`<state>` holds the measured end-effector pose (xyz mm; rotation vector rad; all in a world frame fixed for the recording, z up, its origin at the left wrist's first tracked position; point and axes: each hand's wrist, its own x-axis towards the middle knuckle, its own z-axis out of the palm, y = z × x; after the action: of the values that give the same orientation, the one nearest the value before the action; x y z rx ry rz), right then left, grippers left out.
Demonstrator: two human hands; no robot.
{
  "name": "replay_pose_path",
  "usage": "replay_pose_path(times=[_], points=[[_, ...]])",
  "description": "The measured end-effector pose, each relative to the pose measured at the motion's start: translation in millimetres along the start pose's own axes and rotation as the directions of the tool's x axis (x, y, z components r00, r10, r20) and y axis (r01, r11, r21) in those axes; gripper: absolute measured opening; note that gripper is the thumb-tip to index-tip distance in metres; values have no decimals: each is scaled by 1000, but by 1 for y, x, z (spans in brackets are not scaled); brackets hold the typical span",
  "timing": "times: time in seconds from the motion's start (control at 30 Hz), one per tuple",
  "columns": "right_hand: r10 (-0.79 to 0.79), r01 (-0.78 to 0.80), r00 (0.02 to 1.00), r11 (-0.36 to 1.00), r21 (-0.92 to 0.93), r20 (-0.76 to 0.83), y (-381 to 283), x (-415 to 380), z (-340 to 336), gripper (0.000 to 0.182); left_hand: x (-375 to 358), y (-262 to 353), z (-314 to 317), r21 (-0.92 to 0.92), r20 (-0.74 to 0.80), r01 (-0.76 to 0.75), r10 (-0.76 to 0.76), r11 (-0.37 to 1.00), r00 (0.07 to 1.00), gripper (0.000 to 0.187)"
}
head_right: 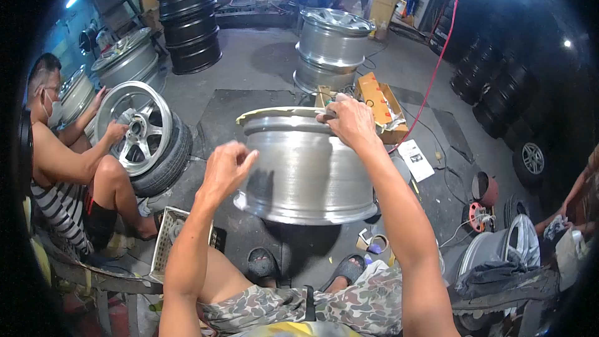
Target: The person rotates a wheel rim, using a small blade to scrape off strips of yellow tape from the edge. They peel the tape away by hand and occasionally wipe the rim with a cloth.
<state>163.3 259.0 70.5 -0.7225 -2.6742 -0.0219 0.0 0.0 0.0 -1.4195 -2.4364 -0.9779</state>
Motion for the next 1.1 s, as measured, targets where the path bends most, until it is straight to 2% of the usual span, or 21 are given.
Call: replay_pose_path(times=[0.03, 0.07, 0.1, 0.2, 0.23, 0.3, 0.33, 0.37, 0.43, 0.53, 0.57, 0.67, 0.83, 0.9, 1.1], points=[[2, -2, 999, 1000, -1, -48, 10, 7, 3, 43, -7, 2, 5, -7, 185, 107, -103, 994, 977, 48], [7, -7, 996, 1000, 3, -89, 20, 13, 10, 47, -16, 3, 11, 5, 373, 212, -199, 977, 906, 57], [-9, 17, 987, 999, 48, -159, 3, 40, 27, 45, -11, -28, -14, 64, 364, 192, -202, 979, 909, 57], [10, -7, 994, 1000, 19, -113, 14, 65, 28, 44, -25, -38, 4, -95, 712, 504, -295, 859, 637, 80], [42, -40, 996, 999, 30, -73, 15, 74, 28, 44, -28, -45, 13, -93, 710, 513, -304, 854, 635, 80], [97, -97, 995, 995, 8, -9, 14, 88, 30, 47, -41, -66, 46, -270, 859, 817, -256, 510, 443, 85], [109, -110, 994, 994, 6, 22, 13, 93, 29, 47, -43, -66, 53, -365, 848, 839, -227, 403, 479, 87], [126, -126, 990, 992, 1, 55, 14, 98, 29, 47, -47, -67, 59, -541, 788, 790, -153, 290, 596, 79], [127, -128, 987, 992, -4, 98, 17, 105, 32, 47, -39, -62, 69, -593, 772, 800, -221, 87, 596, 68], [160, -157, 983, 987, -41, 85, 17, 113, 39, 49, -27, -63, 70, -616, 783, 784, -165, -71, 600, 61], [158, -154, 983, 987, -46, 89, 17, 118, 40, 49, -21, -65, 69, -616, 783, 784, -164, -77, 600, 61], [194, -180, 976, 974, -141, 97, 23, 127, 45, 50, -8, -74, 80, -676, 737, 711, -188, -194, 649, 59], [249, -220, 962, 950, -223, 114, 40, 141, 56, 52, 24, -76, 89, -706, 709, 669, -226, -233, 668, 63], [278, -252, 957, 938, -240, 82, 46, 140, 57, 53, 33, -73, 93, -729, 681, 670, -246, -138, 690, 68], [359, -300, 924, 894, -332, 132, 65, 131, 47, 58, 50, -48, 98, -714, 700, 680, -144, -167, 699, 72]])
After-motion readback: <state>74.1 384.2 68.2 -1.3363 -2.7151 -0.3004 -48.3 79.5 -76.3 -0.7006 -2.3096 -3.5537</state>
